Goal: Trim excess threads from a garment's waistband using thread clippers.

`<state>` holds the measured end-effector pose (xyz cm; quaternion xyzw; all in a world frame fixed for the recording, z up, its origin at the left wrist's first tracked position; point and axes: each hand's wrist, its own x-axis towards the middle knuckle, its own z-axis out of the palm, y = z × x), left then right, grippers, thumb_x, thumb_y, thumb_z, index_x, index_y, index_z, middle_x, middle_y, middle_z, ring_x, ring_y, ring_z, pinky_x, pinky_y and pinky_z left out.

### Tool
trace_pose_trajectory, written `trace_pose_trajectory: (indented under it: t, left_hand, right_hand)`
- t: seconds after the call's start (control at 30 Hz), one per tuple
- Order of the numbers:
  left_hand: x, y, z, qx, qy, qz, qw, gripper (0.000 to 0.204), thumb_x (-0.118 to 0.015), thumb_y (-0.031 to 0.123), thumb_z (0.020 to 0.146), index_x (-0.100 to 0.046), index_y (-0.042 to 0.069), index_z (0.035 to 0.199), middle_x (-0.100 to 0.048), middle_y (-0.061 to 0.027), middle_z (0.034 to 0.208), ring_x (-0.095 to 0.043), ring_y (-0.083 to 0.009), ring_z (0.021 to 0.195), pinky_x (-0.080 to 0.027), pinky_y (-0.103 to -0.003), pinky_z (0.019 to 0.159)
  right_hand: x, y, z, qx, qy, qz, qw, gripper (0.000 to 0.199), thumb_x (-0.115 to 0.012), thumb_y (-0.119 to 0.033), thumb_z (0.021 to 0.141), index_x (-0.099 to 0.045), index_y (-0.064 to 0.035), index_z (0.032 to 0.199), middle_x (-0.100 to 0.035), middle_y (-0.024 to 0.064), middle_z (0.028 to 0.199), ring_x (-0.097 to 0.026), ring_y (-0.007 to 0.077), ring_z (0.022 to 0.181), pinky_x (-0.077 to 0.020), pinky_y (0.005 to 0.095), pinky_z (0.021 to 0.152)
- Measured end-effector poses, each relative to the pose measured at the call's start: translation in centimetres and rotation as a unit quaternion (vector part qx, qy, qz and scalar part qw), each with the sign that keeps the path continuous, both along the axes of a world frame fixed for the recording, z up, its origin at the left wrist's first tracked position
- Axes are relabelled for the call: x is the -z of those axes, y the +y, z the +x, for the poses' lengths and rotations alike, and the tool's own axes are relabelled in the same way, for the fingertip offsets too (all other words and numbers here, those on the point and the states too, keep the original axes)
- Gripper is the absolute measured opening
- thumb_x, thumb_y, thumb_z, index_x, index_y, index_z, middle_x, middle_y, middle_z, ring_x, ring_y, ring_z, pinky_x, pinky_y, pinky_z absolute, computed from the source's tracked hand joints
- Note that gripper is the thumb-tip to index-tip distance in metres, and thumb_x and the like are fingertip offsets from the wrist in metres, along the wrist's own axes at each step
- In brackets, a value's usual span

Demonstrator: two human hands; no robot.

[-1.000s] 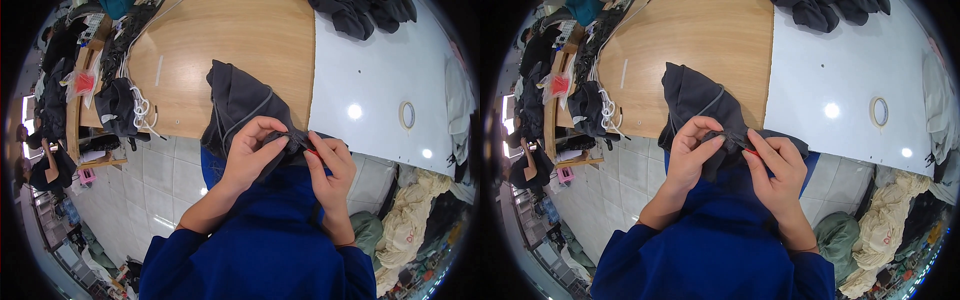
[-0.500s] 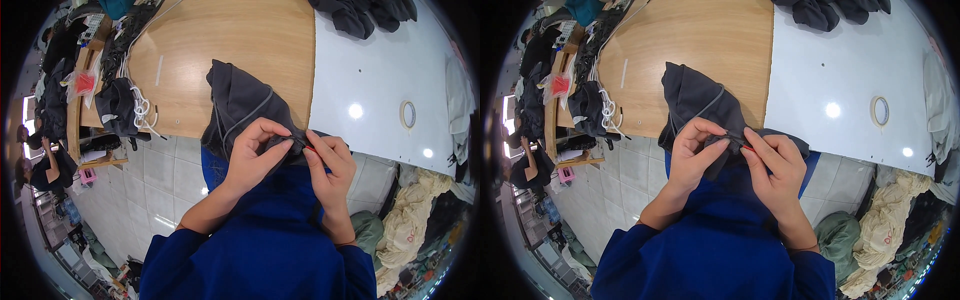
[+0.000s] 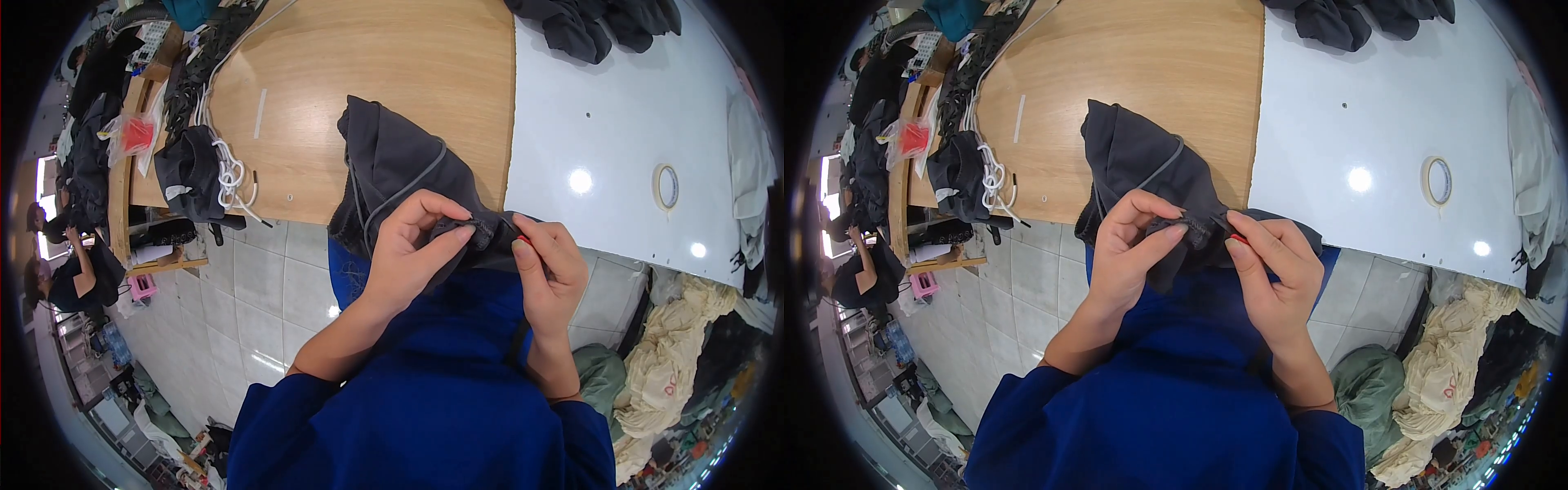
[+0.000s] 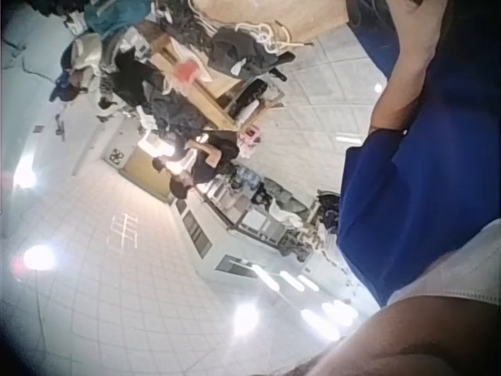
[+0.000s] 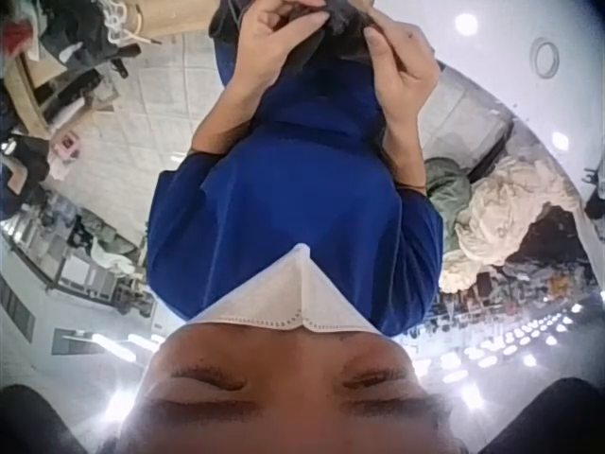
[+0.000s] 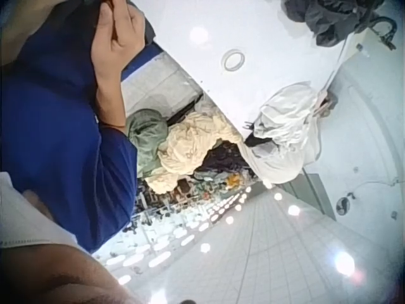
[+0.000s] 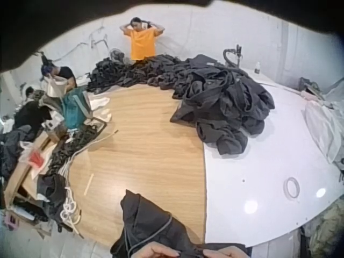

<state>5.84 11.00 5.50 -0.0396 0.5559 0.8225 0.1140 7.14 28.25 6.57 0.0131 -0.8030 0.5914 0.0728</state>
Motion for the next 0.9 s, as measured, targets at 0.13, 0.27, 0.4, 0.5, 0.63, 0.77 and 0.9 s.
trace_pose_trajectory:
  t: [0.13,0.27,0.4,0.5,0.63,0.77,0.9]
  left_hand:
    - [0.0,-0.1,-0.1,-0.010,-0.020,0.033,0.999,0.015,-0.061,-0.003,0.084,-0.056,0.002,0.098,-0.061,-0.0040,0.093,-0.057,-0.0076,0.089,-0.044,-0.020,0.079]
    - [0.1,-0.2,-0.1,-0.015,-0.032,0.053,0.998,0.015,-0.060,-0.003,0.084,-0.056,0.002,0.098,-0.061,-0.0044,0.095,-0.057,-0.0075,0.090,-0.044,-0.020,0.080]
    - [-0.1,-0.2,-0.2,-0.015,-0.037,0.066,0.997,0.015,-0.060,-0.003,0.084,-0.056,0.002,0.098,-0.061,-0.0043,0.095,-0.057,-0.0074,0.090,-0.044,-0.020,0.081]
    - [-0.1,-0.1,-0.3,-0.010,-0.033,0.069,0.997,0.015,-0.059,-0.003,0.085,-0.056,0.002,0.098,-0.061,-0.0042,0.095,-0.057,-0.0074,0.090,-0.044,-0.019,0.080]
    - [0.0,-0.2,-0.2,-0.003,-0.038,0.063,0.997,0.015,-0.059,-0.003,0.085,-0.055,0.002,0.098,-0.060,-0.0036,0.095,-0.056,-0.0073,0.090,-0.043,-0.019,0.080]
    - [-0.1,-0.1,-0.3,-0.011,-0.032,0.059,0.998,0.015,-0.058,-0.004,0.084,-0.056,0.003,0.098,-0.059,-0.0031,0.097,-0.055,-0.0076,0.091,-0.043,-0.020,0.082]
    - [-0.2,-0.3,-0.5,-0.007,-0.035,0.090,0.995,0.017,-0.057,-0.004,0.084,-0.056,0.004,0.100,-0.058,-0.0029,0.100,-0.054,-0.0080,0.092,-0.042,-0.022,0.083]
  right_hand:
    - [0.0,0.2,-0.2,-0.001,0.004,-0.012,1.000,0.030,-0.068,0.001,0.075,-0.067,-0.0005,0.104,-0.060,0.0082,0.081,-0.056,0.0142,0.070,-0.0430,0.0216,0.063]
    - [0.2,0.0,-0.1,-0.029,0.003,0.012,1.000,0.033,-0.070,0.000,0.073,-0.067,-0.0016,0.105,-0.060,0.0076,0.081,-0.055,0.0145,0.070,-0.0427,0.0223,0.063]
    - [0.5,-0.2,-0.3,-0.034,0.050,0.064,0.996,0.035,-0.071,0.000,0.070,-0.068,-0.0030,0.105,-0.058,0.0068,0.078,-0.054,0.0152,0.067,-0.0424,0.0232,0.061]
    - [0.8,-0.2,-0.3,-0.027,0.054,0.070,0.996,0.033,-0.071,0.000,0.070,-0.068,-0.0031,0.103,-0.058,0.0066,0.077,-0.054,0.0155,0.067,-0.0425,0.0234,0.061]
    - [0.4,-0.2,-0.4,-0.021,0.000,0.018,1.000,0.027,-0.070,0.000,0.072,-0.069,-0.0018,0.099,-0.060,0.0076,0.078,-0.055,0.0149,0.068,-0.0430,0.0223,0.063]
    - [0.7,0.6,-0.5,-0.031,-0.018,-0.006,0.999,0.035,-0.070,0.000,0.074,-0.064,-0.0015,0.109,-0.060,0.0049,0.084,-0.055,0.0112,0.072,-0.0425,0.0210,0.065]
    - [1.2,0.5,-0.8,-0.088,-0.164,-0.133,0.973,0.041,-0.072,-0.001,0.074,-0.058,-0.0024,0.112,-0.053,-0.0030,0.084,-0.046,0.0029,0.071,-0.0354,0.0175,0.059]
